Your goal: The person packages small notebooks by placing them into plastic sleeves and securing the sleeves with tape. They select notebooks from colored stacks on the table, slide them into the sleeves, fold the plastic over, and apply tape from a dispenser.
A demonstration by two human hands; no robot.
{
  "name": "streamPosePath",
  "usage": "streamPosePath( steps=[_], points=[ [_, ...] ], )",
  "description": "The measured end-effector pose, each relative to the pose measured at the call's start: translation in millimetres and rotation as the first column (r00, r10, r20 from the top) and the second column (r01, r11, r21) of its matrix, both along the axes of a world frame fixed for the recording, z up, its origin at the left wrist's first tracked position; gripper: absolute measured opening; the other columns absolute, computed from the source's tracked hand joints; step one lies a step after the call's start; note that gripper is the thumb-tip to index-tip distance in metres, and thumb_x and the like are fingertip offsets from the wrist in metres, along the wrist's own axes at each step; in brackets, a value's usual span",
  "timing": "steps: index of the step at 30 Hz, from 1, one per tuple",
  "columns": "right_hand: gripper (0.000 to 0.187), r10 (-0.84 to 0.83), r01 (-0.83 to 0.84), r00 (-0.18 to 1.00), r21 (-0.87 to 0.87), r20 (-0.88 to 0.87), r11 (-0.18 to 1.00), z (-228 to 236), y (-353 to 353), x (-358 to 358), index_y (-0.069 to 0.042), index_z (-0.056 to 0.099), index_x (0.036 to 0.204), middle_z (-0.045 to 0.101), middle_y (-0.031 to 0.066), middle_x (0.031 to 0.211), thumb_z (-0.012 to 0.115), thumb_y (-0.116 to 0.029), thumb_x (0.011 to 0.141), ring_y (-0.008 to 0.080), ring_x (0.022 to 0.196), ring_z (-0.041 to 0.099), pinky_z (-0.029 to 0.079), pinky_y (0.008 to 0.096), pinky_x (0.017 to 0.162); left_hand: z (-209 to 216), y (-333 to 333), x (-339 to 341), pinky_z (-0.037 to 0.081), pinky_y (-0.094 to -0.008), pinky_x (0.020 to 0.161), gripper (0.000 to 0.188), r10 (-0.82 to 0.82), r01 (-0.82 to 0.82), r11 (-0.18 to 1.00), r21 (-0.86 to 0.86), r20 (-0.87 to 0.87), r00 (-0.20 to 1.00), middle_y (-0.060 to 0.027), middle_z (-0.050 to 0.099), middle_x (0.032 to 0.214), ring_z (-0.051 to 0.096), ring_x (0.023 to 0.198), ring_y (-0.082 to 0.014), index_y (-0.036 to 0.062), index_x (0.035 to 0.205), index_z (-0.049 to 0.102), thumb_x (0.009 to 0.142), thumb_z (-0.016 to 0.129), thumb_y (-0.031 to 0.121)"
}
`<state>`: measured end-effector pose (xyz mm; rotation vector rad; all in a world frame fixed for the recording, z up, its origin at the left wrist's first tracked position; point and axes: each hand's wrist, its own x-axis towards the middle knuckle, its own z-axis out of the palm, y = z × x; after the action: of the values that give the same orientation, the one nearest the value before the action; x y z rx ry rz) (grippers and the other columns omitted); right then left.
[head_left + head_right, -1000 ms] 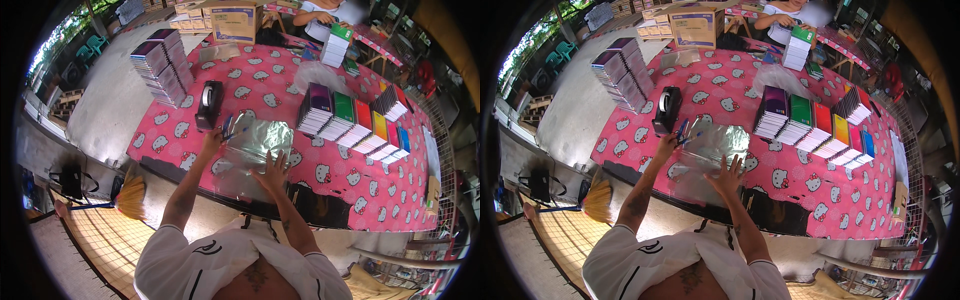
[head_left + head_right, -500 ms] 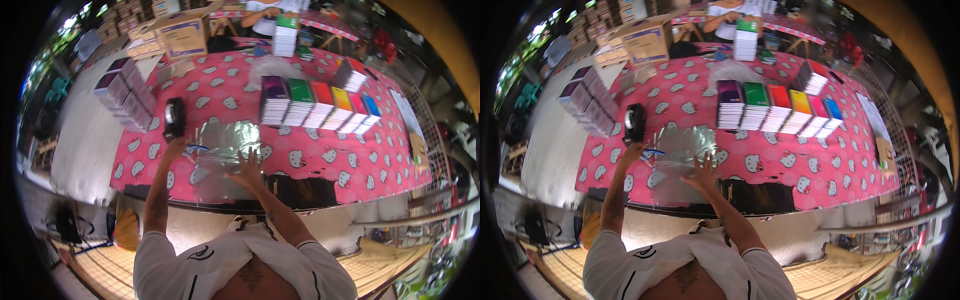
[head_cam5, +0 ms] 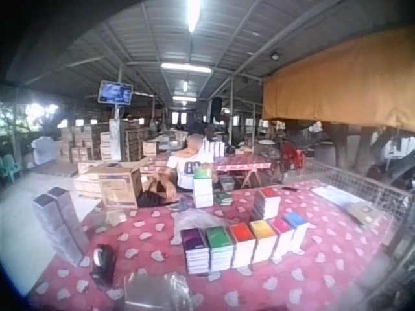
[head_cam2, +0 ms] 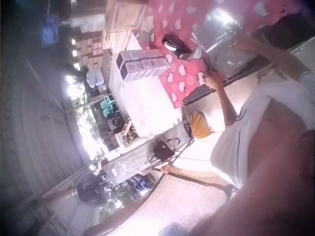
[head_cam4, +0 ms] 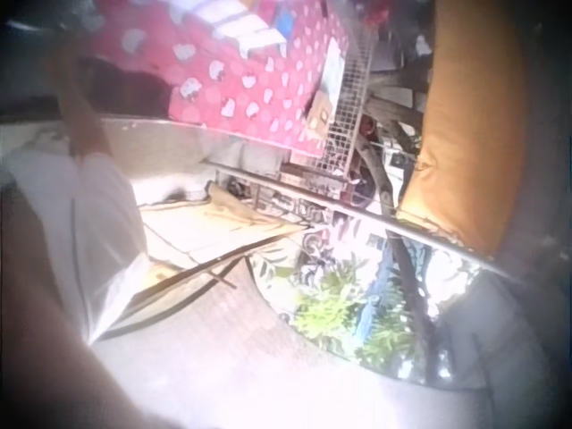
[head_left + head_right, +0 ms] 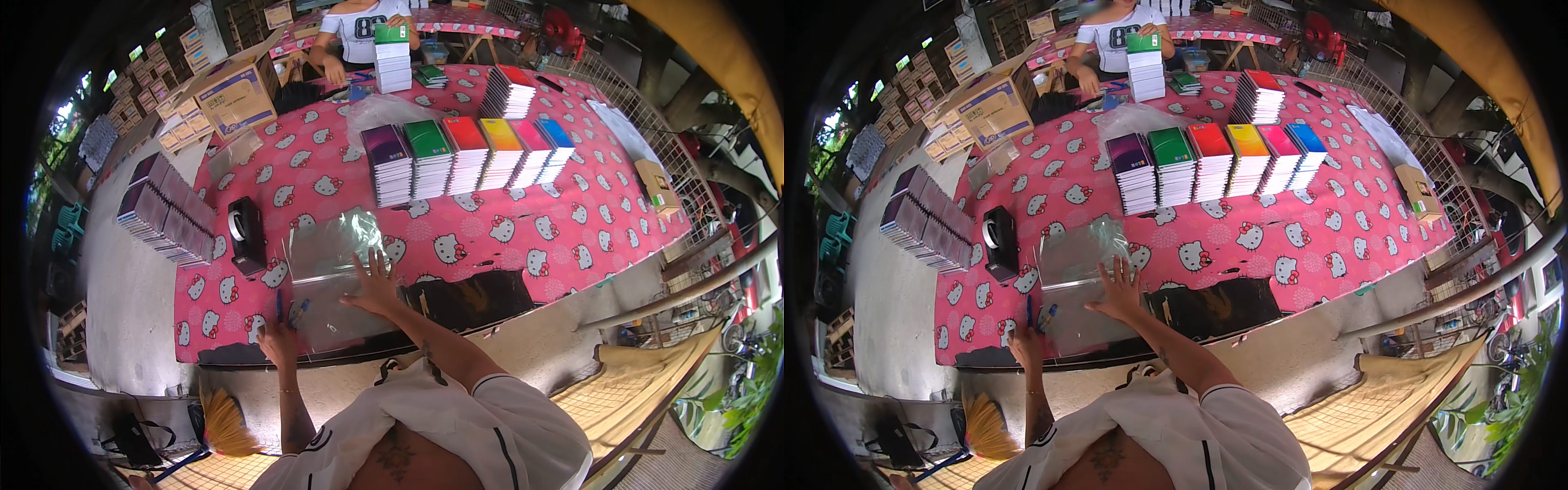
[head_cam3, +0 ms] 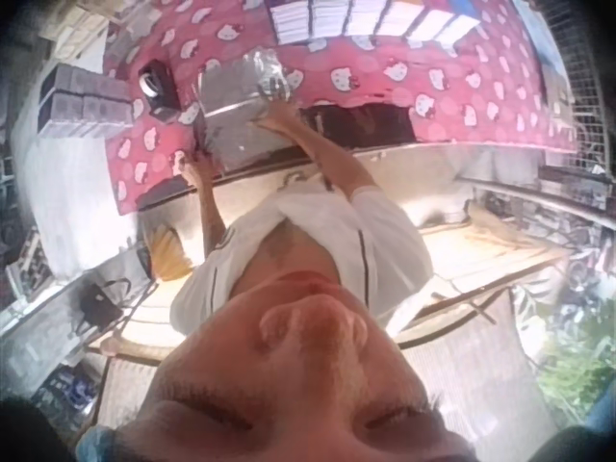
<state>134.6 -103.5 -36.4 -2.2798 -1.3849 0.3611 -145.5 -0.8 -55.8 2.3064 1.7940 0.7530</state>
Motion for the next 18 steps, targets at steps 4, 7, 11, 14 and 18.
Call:
streamPosePath(
  steps=[4, 7, 11, 14, 18],
  points=[
    [0.098, -0.083, 0.115, 0.985, 0.216, -0.149, 0.97, 13, -7, 18, -0.016, 0.023, 0.156, 0.014, 0.0287, 0.159, 0.067, -0.059, 0.08, 0.047, 0.147, 0.013, 0.013, 0.0623, 0.116, 20, 1, 9, 0.046, -0.051, 0.087, 0.029, -0.013, -0.008, 0.991, 0.132, 0.161, 0.987, -0.024, 0.061, 0.107, 0.058, 0.101, -0.044, 0.0029, 0.116, 0.064, 0.088, 0.063, 0.014],
    [0.078, -0.254, 0.251, 0.966, 0.399, -0.045, 0.882, 26, -44, 98, -0.011, 0.033, 0.152, 0.024, 0.0295, 0.155, 0.065, -0.041, 0.088, 0.05, 0.141, 0.027, 0.028, 0.0585, 0.111, 63, -8, 55, 0.047, -0.0476, 0.09, 0.029, -0.136, 0.08, 0.977, 0.2, 0.287, 0.948, -0.0229, 0.062, 0.109, 0.058, 0.105, -0.0415, 0.0024, 0.117, 0.063, 0.09, 0.062, 0.01],
    [0.069, -0.544, 0.303, 0.815, 0.652, 0.201, 0.695, 79, -112, 262, -0.007, 0.045, 0.142, 0.035, 0.0239, 0.151, 0.073, -0.015, 0.08, 0.045, 0.135, 0.039, 0.038, 0.0552, 0.105, 111, -39, 149, 0.047, -0.0466, 0.091, 0.031, -0.415, 0.334, 0.894, 0.299, 0.27, 0.869, -0.0212, 0.06, 0.112, 0.057, 0.107, -0.04, 0.0038, 0.119, 0.063, 0.088, 0.064, 0.006],
    [0.068, -0.623, 0.374, 0.729, 0.598, 0.283, 0.709, 109, -161, 382, -0.012, 0.044, 0.144, 0.034, 0.0187, 0.154, 0.07, -0.013, 0.082, 0.0407, 0.139, 0.036, 0.035, 0.0558, 0.108, 135, -86, 253, 0.047, -0.0476, 0.091, 0.038, -0.637, 0.558, 0.768, 0.315, 0.288, 0.715, -0.019, 0.058, 0.117, 0.056, 0.108, -0.0382, 0.0061, 0.122, 0.061, 0.085, 0.066, 0.004],
    [0.068, -0.622, 0.438, 0.698, 0.476, 0.355, 0.763, 125, -197, 504, -0.013, 0.044, 0.145, 0.036, 0.0138, 0.154, 0.063, -0.004, 0.08, 0.0366, 0.142, 0.032, 0.034, 0.0545, 0.11, 147, -153, 413, 0.047, -0.0473, 0.093, 0.04, -0.863, 0.764, 0.503, 0.405, 0.179, 0.473, -0.0167, 0.056, 0.121, 0.055, 0.11, -0.0367, 0.0081, 0.124, 0.06, 0.085, 0.069, 0.012]
  ],
)
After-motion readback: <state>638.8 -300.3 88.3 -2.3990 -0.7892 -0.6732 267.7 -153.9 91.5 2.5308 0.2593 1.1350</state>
